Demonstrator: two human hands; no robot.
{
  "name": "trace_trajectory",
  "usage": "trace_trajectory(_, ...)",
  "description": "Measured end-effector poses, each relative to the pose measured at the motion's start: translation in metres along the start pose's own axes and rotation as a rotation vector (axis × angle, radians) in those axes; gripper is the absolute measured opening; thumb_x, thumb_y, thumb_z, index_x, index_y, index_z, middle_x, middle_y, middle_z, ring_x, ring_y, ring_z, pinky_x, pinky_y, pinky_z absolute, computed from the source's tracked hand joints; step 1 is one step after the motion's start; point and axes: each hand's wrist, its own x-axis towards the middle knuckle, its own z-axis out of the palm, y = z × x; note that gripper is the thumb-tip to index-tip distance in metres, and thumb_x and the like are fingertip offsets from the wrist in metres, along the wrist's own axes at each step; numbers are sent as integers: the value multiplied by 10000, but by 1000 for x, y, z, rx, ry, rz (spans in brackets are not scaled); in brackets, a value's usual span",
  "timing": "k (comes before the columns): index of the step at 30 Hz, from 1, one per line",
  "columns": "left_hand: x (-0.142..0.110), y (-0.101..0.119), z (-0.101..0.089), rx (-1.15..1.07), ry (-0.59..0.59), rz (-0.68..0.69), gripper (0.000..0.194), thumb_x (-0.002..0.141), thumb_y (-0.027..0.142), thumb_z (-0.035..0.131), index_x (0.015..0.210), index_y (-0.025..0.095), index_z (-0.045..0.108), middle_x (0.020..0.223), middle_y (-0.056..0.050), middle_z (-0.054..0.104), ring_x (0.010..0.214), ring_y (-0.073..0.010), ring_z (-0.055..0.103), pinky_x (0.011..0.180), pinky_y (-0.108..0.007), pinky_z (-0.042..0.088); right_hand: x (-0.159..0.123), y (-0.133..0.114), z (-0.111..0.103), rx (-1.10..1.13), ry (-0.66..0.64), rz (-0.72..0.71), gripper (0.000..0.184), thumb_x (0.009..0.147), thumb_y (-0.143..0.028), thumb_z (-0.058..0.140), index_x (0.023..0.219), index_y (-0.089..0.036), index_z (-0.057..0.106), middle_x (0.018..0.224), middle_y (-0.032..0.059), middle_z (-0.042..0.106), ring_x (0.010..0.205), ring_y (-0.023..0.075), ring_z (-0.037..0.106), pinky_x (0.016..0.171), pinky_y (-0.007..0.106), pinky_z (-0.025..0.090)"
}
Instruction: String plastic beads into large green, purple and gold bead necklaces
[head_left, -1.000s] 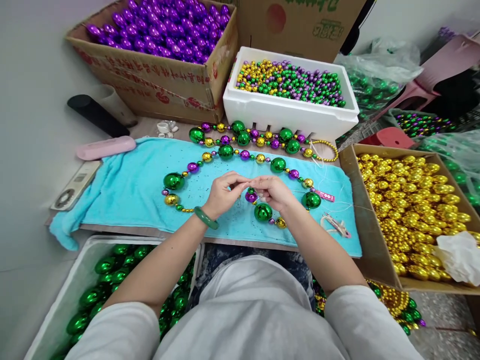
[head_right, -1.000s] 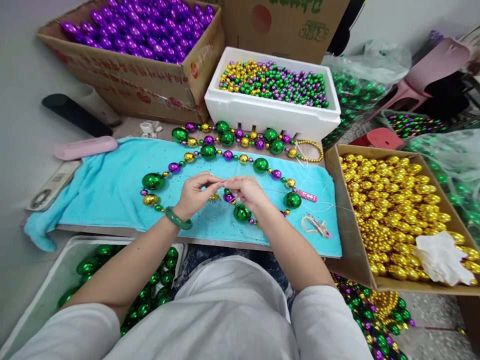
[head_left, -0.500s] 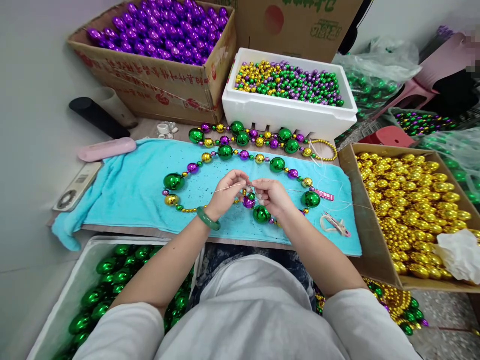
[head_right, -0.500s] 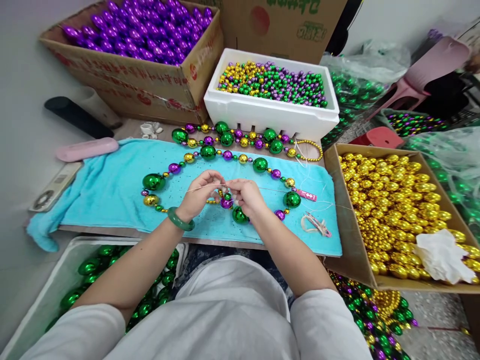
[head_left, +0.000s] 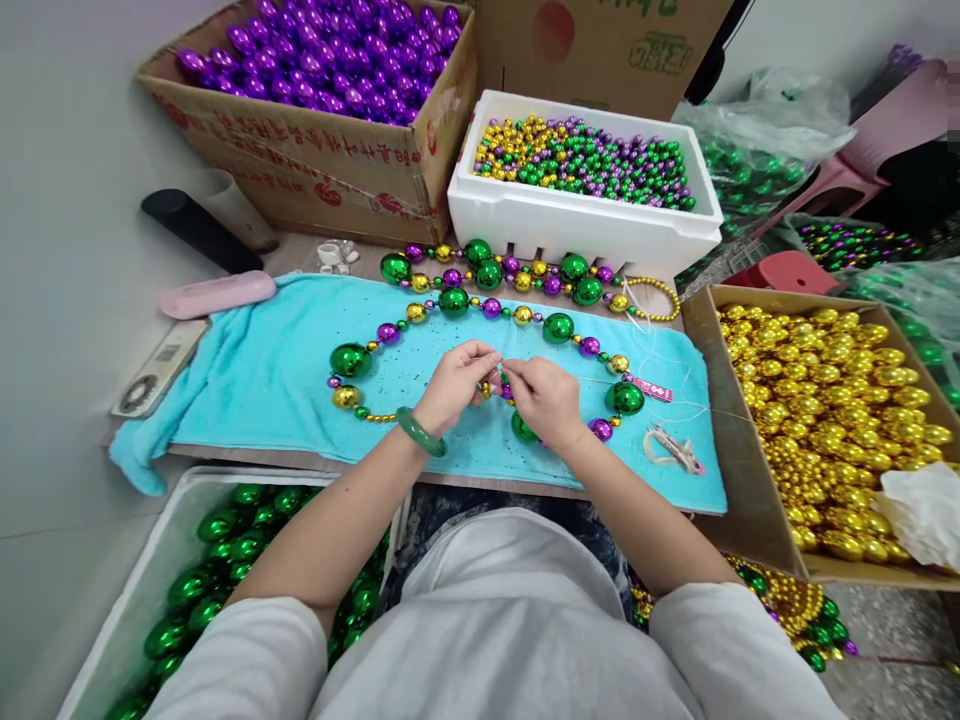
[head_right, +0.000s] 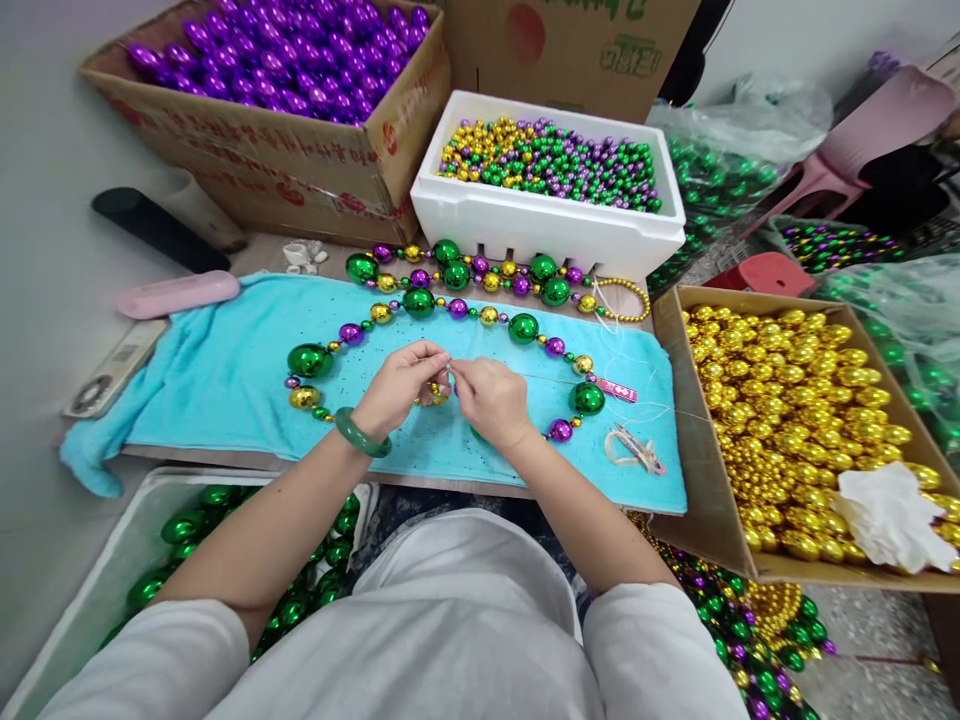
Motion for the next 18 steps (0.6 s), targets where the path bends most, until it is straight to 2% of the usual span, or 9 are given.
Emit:
trace_trajectory(2, 4, 4, -4, 26, -44, -77, 223, 745, 351, 665, 766, 178, 526, 559, 37, 546, 468, -98, 550, 347, -173, 283, -3, 3, -3, -231, -96, -174, 278, 921, -271, 473, 955, -184, 735, 685, 64, 641, 667, 159, 539, 629, 278, 355)
trace_trajectory(3, 6, 5, -7, 58, -70, -100, 216, 752, 342, 659, 760, 176, 520, 553, 35, 546, 456, -94, 543, 344, -173, 272, -3, 3, -5, -281, -151, -207, 281, 921, -267, 468, 963, -182, 733, 695, 69, 644, 672, 162, 539, 622, 279, 345)
trace_trajectory(5, 8, 5, -12, 132, -127, -105, 195, 774, 331, 638, 778, 172, 524, 544, 30, 554, 443, -88, 526, 347, -173, 261, -2, 2, -8, -231, -254, -162, 250, 897, -251, 485, 931, -174, 721, 738, 69, 653, 687, 158, 539, 627, 271, 343)
trace_trajectory(6, 9, 5, -15, 163, -162, -93, 189, 787, 334, 627, 818, 172, 534, 551, 26, 567, 451, -90, 526, 355, -173, 269, 0, 1, -9, -132, -303, -80, 222, 875, -244, 502, 889, -168, 710, 739, 60, 647, 677, 150, 531, 626, 264, 346)
trace_trajectory(8, 8, 4, -20, 196, -250, -38, 235, 800, 343, 622, 945, 175, 543, 595, 17, 605, 505, -102, 556, 396, -178, 323, 6, 1, -14, 179, -421, 184, 157, 826, -248, 542, 801, -156, 667, 656, 21, 586, 583, 117, 468, 575, 243, 332)
trace_trajectory(10, 8, 3, -24, 194, -336, 55, 319, 797, 340, 632, 1056, 186, 525, 656, 14, 628, 592, -118, 595, 471, -193, 399, 15, 4, -18, 549, -584, 509, 113, 767, -260, 588, 743, -151, 611, 524, -39, 435, 457, 76, 317, 471, 215, 250)
trace_trajectory(12, 8, 3, -26, 213, -374, 188, 349, 783, 311, 640, 1089, 190, 524, 722, 8, 636, 672, -126, 616, 563, -219, 460, 25, 9, -22, 870, -726, 768, 111, 700, -240, 627, 715, -151, 562, 474, -86, 295, 410, 48, 171, 407, 190, 135)
trace_trajectory(15, 6, 1, -25, 390, -368, 415, 301, 772, 267, 639, 1059, 185, 594, 832, -23, 659, 775, -145, 635, 689, -267, 512, 29, 11, -23, 1178, -774, 943, 128, 671, -162, 616, 664, -159, 488, 460, -109, 237, 397, 31, 95, 363, 159, 77)
trace_trajectory(18, 0, -6, -22, 630, -296, 631, 188, 768, 275, 677, 947, 220, 691, 865, -20, 687, 771, -153, 626, 679, -285, 514, 20, 2, -17, 1328, -704, 971, 129, 736, -97, 560, 646, -153, 486, 428, -113, 223, 372, 35, 91, 322, 141, 128)
